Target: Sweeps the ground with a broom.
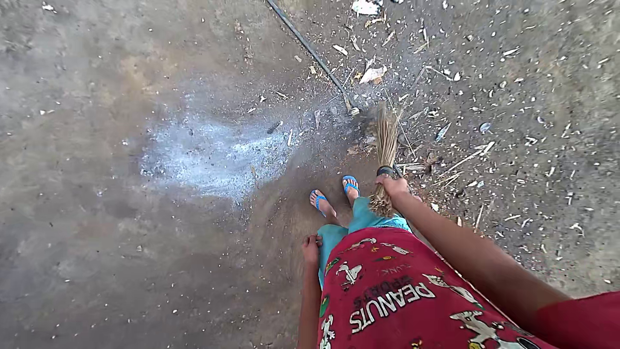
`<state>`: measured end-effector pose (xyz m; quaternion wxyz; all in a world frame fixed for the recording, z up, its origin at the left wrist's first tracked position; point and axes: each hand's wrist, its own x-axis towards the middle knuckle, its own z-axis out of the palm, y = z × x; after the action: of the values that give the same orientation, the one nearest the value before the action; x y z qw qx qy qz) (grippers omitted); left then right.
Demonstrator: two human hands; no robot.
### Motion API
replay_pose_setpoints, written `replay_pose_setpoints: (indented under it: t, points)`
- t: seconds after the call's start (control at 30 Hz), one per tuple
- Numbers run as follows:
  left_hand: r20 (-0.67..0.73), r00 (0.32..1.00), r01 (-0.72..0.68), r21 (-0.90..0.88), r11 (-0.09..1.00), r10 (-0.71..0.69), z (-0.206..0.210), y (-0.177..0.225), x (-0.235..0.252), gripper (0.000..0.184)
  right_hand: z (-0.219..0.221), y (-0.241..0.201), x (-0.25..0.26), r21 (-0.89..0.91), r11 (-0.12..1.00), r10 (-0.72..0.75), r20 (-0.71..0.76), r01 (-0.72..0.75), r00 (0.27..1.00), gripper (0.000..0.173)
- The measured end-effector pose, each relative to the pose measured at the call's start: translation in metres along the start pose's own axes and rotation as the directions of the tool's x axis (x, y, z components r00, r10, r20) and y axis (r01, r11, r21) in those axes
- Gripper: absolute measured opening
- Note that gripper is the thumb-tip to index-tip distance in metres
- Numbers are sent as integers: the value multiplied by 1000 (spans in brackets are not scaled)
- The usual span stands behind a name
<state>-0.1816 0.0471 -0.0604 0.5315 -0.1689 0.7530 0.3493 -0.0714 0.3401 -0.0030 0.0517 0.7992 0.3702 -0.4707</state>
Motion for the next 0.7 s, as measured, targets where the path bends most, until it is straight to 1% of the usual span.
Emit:
replay_pose_setpoints:
  t: [0.03, 0.1, 0.17, 0.23, 0.27, 0.3, 0.33, 0.4, 0.43, 0.47, 0.5, 0.53, 0.57, 0.6, 0.67, 0.7]
  points:
    - [3, 1000, -9, -21, 1000, 9, -1, -2, 1, 35, 16, 2, -15, 0, 1000, -15, 25, 15, 1000, 59]
    - [-7, 999, -32, -66, 997, 31, -4, -13, 4, 33, 44, 6, -42, 7, 999, -42, 98, 41, 994, 58]
    - [-13, 999, -40, -123, 992, 39, -9, -25, 7, 33, 63, 2, -68, 50, 998, -52, 220, 42, 974, 56]
    - [-21, 1000, -11, -151, 988, 8, -15, -39, 8, 36, 78, -2, -93, 69, 998, -36, 391, 10, 920, 53]
    - [-28, 999, 16, -151, 988, -21, -19, -48, 9, 38, 89, -3, -102, 72, 997, -26, 491, -11, 871, 49]
    - [-31, 999, 38, -149, 988, -43, -24, -58, 10, 38, 103, 0, -107, 77, 996, -17, 607, -37, 795, 44]
    - [-30, 998, 55, -147, 988, -60, -29, -68, 11, 38, 119, 3, -112, 90, 993, -17, 727, -71, 686, 35]
    - [-19, 996, 83, -138, 987, -87, -40, -83, 9, 38, 146, 4, -121, 93, 986, -25, 903, -138, 429, 18]
    - [-21, 994, 101, -116, 988, -105, -45, -87, 6, 38, 157, 5, -122, 60, 987, -8, 947, -152, 322, 16]
    - [-30, 992, 119, -92, 989, -122, -50, -88, 2, 38, 165, 7, -121, 15, 989, 22, 970, -150, 243, 19]
    - [-39, 990, 135, -74, 988, -138, -55, -88, 0, 38, 167, 8, -117, -21, 989, 50, 981, -149, 189, 23]
    - [-41, 988, 148, -67, 987, -151, -60, -86, 0, 38, 163, 10, -111, -42, 988, 67, 983, -148, 170, 25]
    - [-46, 987, 149, -60, 987, -152, -65, -85, 2, 37, 154, 14, -102, -21, 985, 51, 984, -172, 171, 25]
    - [-51, 987, 149, -50, 988, -151, -67, -82, 6, 37, 139, 16, -91, 26, 979, 15, 980, -202, 201, 26]
    - [-47, 985, 166, -19, 986, -166, -66, -72, 15, 39, 102, 24, -50, 180, 935, -88, 953, -305, 290, 26]
    - [-43, 985, 168, 8, 986, -167, -65, -68, 20, 39, 79, 28, -24, 258, 906, -122, 918, -336, 377, 26]
